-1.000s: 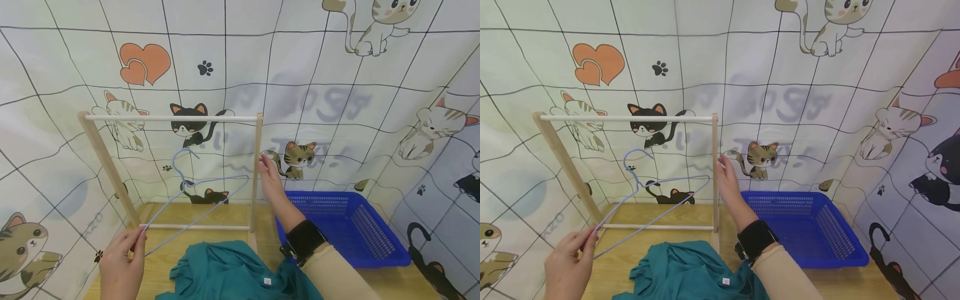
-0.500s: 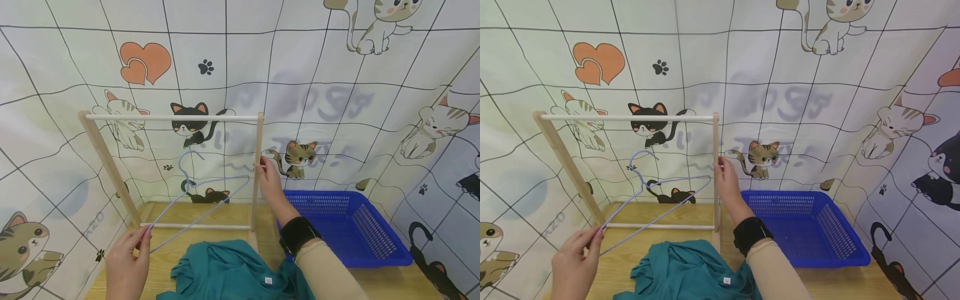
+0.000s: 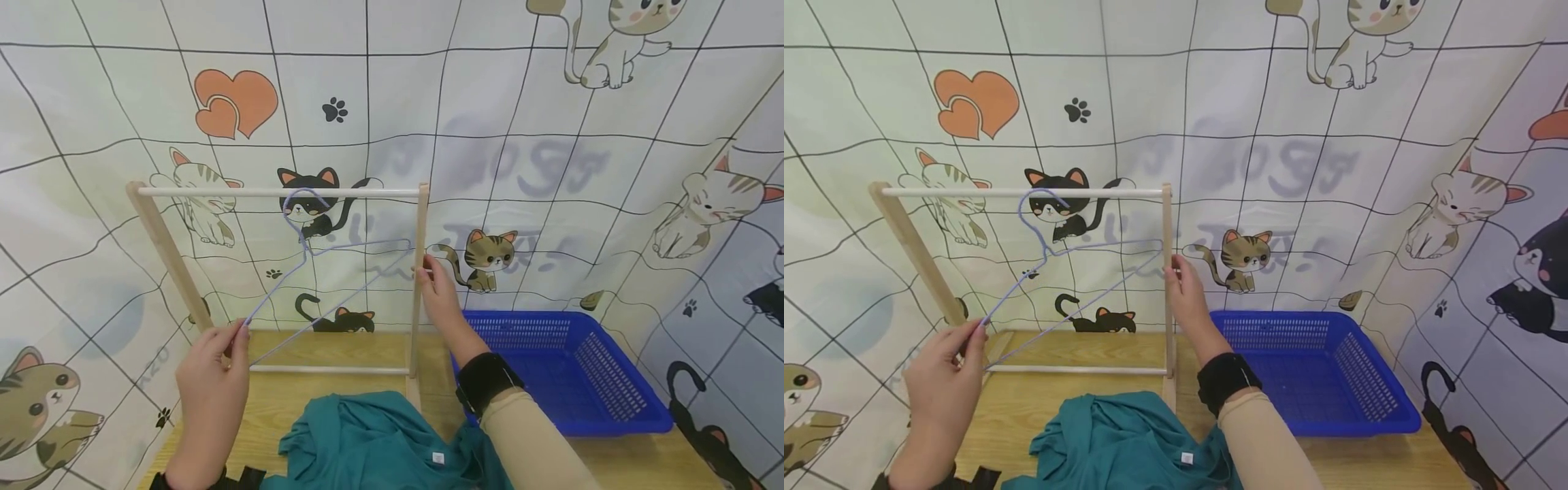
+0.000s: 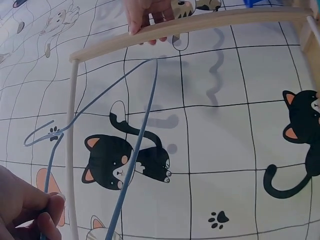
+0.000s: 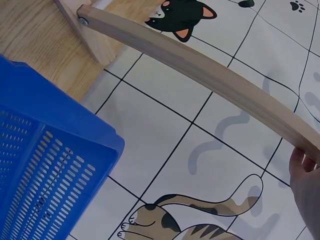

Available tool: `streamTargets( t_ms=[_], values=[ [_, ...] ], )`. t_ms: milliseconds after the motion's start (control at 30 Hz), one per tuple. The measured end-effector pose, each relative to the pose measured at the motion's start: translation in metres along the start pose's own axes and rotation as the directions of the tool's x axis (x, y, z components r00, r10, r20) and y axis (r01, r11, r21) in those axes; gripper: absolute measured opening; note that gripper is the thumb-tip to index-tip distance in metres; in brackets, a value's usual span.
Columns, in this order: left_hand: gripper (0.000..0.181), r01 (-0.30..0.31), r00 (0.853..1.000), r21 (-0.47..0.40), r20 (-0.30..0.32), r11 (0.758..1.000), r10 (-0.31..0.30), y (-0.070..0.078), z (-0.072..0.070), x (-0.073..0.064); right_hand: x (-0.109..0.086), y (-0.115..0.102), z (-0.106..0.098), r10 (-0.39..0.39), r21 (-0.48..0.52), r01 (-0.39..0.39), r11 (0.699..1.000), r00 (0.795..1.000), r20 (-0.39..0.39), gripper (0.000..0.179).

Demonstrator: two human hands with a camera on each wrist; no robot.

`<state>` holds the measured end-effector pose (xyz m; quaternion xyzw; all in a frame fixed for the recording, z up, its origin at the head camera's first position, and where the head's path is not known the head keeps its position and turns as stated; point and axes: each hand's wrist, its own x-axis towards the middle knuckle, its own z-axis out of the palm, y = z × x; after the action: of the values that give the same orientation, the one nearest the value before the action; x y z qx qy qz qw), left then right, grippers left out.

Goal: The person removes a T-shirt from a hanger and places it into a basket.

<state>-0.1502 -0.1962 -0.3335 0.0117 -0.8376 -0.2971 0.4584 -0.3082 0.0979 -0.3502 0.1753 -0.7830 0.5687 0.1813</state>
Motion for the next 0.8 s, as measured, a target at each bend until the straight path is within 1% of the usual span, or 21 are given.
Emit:
streamTargets(
  t_ms=[67,133,233,400,567,800],
  values=[
    [0.015,-0.026,1.0,-0.021,-0.018,0.999,0.025,0.004,0.005,0.007,0.0,0.0,0.0,0.002,-0.002,-0.002,1.0,1.0,0.001,0.04],
    [0.015,-0.035,0.999,-0.036,-0.025,0.999,0.034,0.007,0.011,0.014,0.0,0.0,0.0,0.003,-0.002,-0.003,1.0,1.0,0.004,0.041],
    [0.016,-0.028,0.999,-0.052,-0.016,0.998,0.028,0.012,0.019,0.023,-0.001,0.0,0.0,-0.001,0.0,0.001,1.0,1.0,0.007,0.041],
    [0.018,-0.022,1.0,-0.026,0.008,0.999,0.022,0.018,0.03,0.034,-0.001,0.001,0.0,-0.019,-0.009,0.02,1.0,1.0,0.005,0.04],
    [0.018,-0.002,1.0,-0.011,0.031,1.0,0.002,0.021,0.036,0.037,-0.001,0.001,-0.001,-0.019,-0.001,0.019,1.0,1.0,0.005,0.04],
    [0.018,0.007,0.999,-0.006,0.04,1.0,-0.007,0.021,0.038,0.036,0.0,0.002,-0.001,0.001,0.005,-0.001,1.0,1.0,0.01,0.039]
  ],
)
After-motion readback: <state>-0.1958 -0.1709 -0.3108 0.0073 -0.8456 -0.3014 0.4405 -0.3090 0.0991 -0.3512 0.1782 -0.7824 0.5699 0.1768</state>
